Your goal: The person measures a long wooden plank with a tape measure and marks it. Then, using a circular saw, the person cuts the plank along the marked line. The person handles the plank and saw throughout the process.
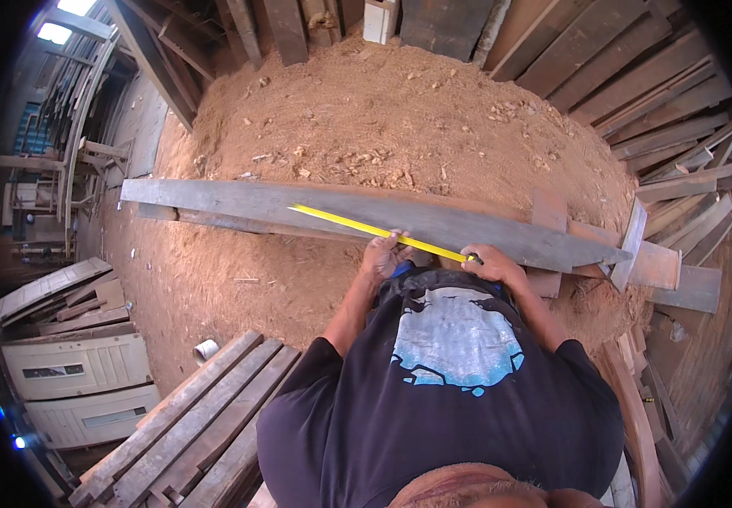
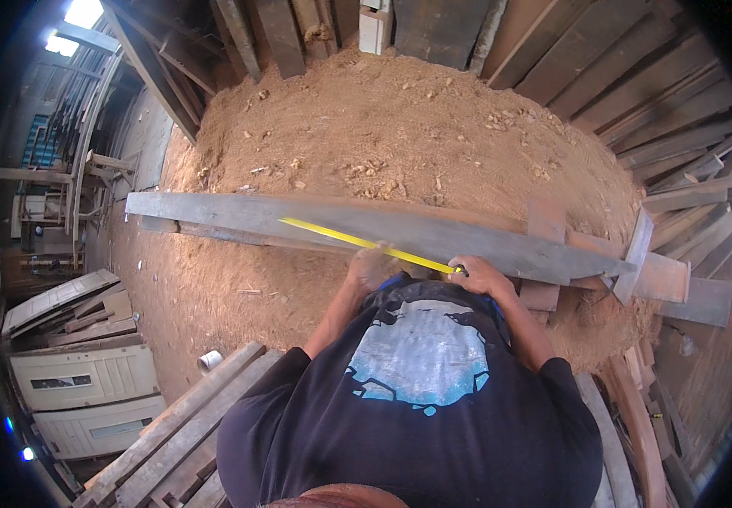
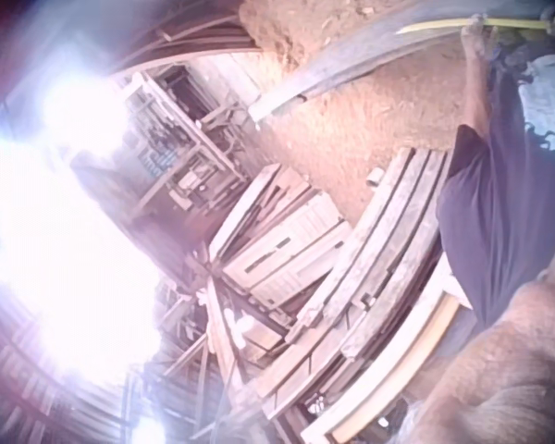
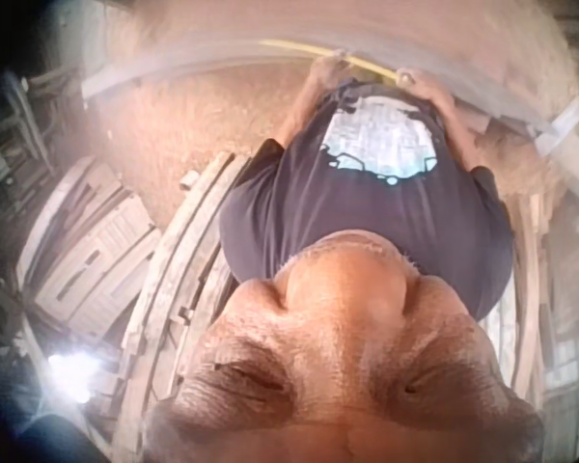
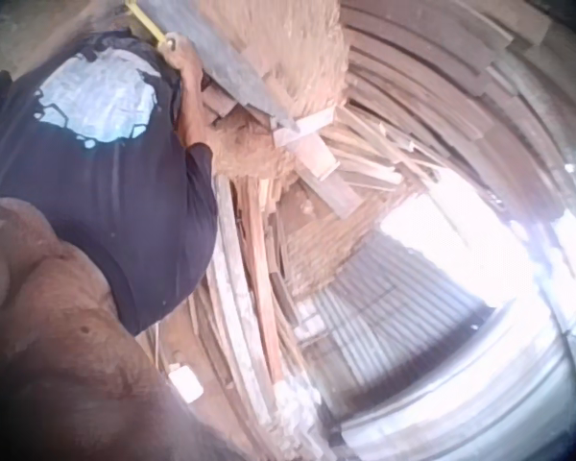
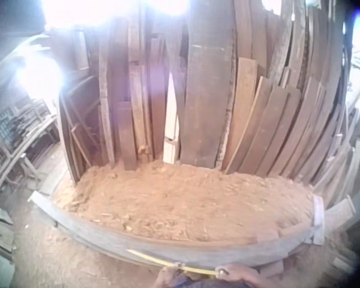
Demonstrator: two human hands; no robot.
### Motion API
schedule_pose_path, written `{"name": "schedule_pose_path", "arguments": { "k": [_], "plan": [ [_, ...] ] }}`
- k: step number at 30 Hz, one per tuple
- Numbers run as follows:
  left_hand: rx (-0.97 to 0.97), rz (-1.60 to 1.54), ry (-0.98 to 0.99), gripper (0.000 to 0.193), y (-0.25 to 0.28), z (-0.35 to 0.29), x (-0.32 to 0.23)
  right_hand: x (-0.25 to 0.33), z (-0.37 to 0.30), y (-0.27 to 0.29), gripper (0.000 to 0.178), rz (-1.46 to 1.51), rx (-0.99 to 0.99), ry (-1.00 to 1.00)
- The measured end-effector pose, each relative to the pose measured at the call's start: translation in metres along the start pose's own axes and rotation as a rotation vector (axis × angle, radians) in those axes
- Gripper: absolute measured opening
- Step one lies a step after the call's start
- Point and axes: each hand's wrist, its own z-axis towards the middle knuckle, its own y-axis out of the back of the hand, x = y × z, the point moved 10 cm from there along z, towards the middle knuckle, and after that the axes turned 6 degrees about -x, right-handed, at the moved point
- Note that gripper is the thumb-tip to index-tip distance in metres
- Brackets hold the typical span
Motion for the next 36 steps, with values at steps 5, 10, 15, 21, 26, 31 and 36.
{"name": "schedule_pose_path", "arguments": {
  "k": [5,10,15,21,26,31,36],
  "plan": [
    [0.121,0.158,0.013,0.014,-0.021,0.017,0.018,0.031,0.024,0.005,0.051,-0.038,-0.081,0.113],
    [0.092,0.069,0.057,0.021,-0.032,0.026,0.014,0.043,0.051,0.017,0.054,-0.090,-0.181,0.114],
    [-0.058,0.362,-0.288,0.032,0.003,0.050,-0.026,0.021,0.084,0.036,0.049,-0.180,-0.229,0.094],
    [-0.097,1.736,-1.041,0.081,-0.062,-0.020,-0.054,-0.004,0.116,0.076,0.042,-0.348,-0.318,-0.038],
    [0.029,1.900,-0.961,0.098,-0.053,-0.015,-0.031,0.001,0.161,0.098,0.054,-0.475,-0.196,-0.192],
    [0.059,1.991,-0.892,0.101,-0.044,0.004,-0.023,0.032,0.189,0.154,0.070,-0.283,-0.516,-0.240],
    [0.051,2.051,-0.872,0.108,-0.045,0.017,-0.016,-0.007,0.177,0.174,0.056,-0.133,-0.665,-0.220]
  ]
}}
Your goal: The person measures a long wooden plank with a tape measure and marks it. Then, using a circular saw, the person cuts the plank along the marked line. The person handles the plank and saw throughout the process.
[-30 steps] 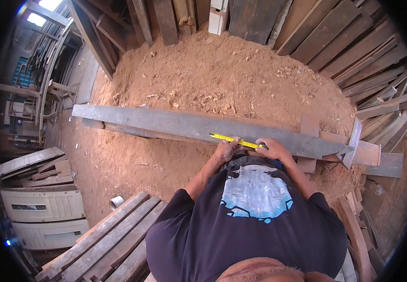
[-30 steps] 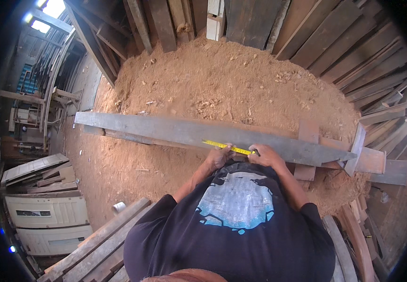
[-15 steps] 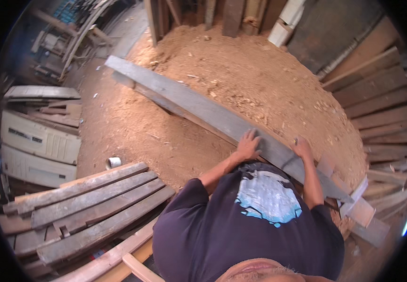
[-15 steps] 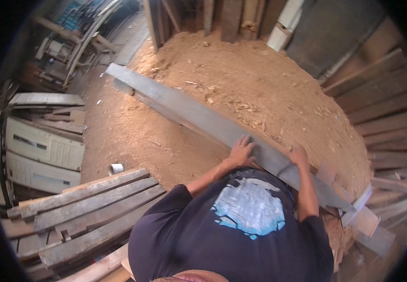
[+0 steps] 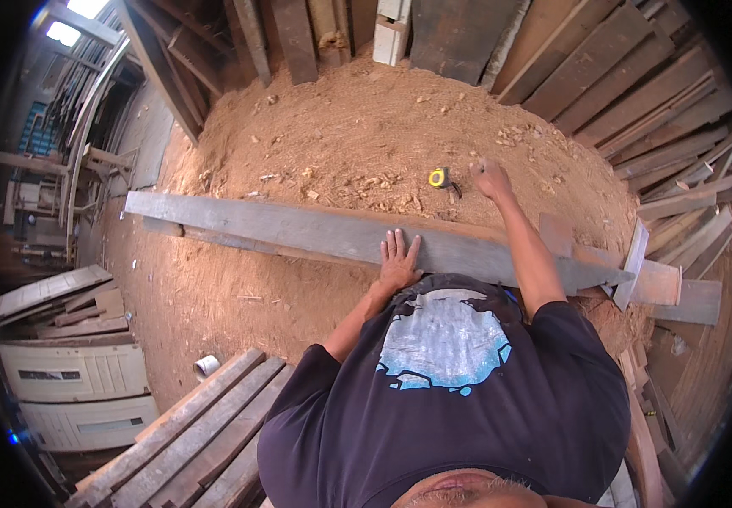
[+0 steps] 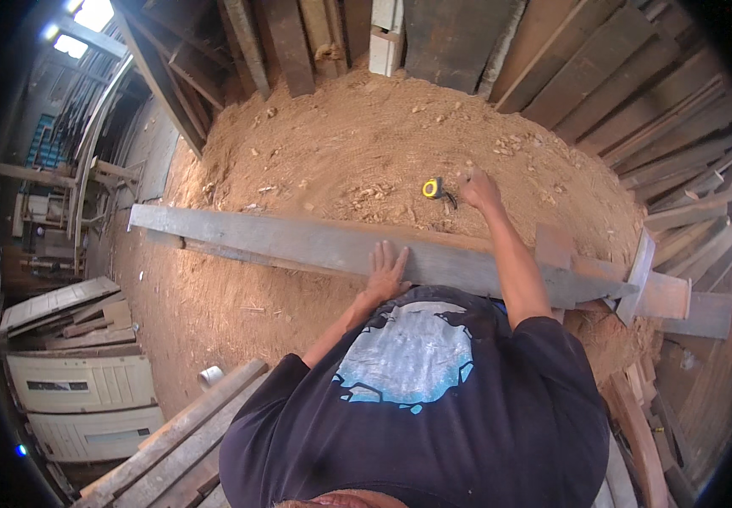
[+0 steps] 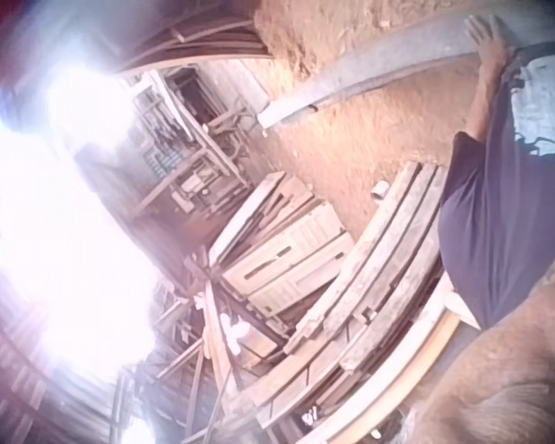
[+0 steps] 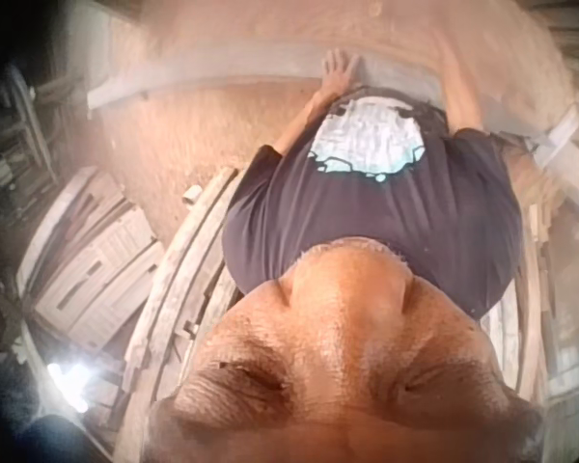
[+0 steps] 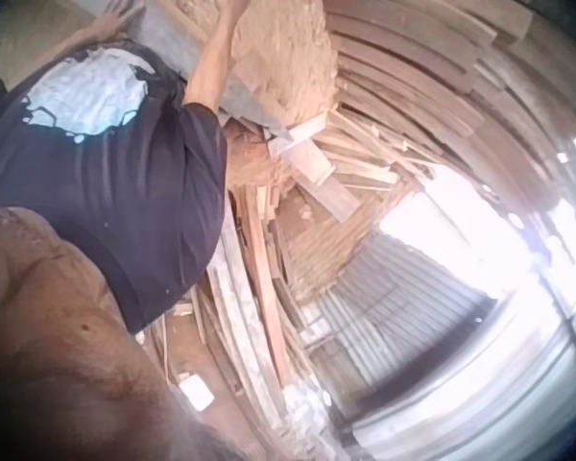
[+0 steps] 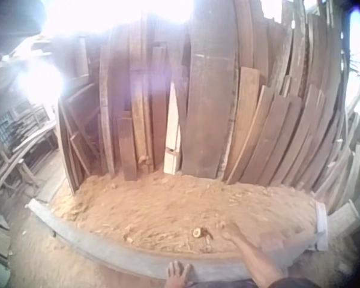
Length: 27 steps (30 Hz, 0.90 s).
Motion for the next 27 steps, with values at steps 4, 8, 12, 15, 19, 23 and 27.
{"name": "schedule_pose_path", "arguments": {
  "k": [4,8,12,15,19,23,27],
  "plan": [
    [0.036,0.059,0.007,0.112,-0.004,0.005,-0.001,-0.066,-0.033,-0.014,0.042,-0.083,0.102,-0.086],
    [0.076,0.080,0.000,0.111,-0.003,0.010,-0.007,-0.104,-0.057,-0.025,0.029,-0.014,0.397,-0.288],
    [0.093,0.101,0.000,0.114,-0.002,0.013,-0.009,-0.089,-0.054,-0.003,0.040,-0.177,0.220,-0.258],
    [0.093,0.114,0.014,0.115,-0.004,0.013,-0.006,-0.052,-0.042,0.009,0.037,-0.161,0.059,-0.153],
    [0.111,0.156,0.073,0.116,-0.002,0.020,-0.011,-0.032,-0.035,0.025,0.032,0.088,0.028,-0.044],
    [0.181,0.135,0.083,0.113,-0.004,0.030,-0.011,-0.084,-0.072,0.033,0.037,0.291,0.021,-0.159],
    [0.215,0.047,0.060,0.104,0.003,0.044,-0.011,-0.168,-0.137,0.027,0.036,0.337,-0.093,-0.234]
  ]
}}
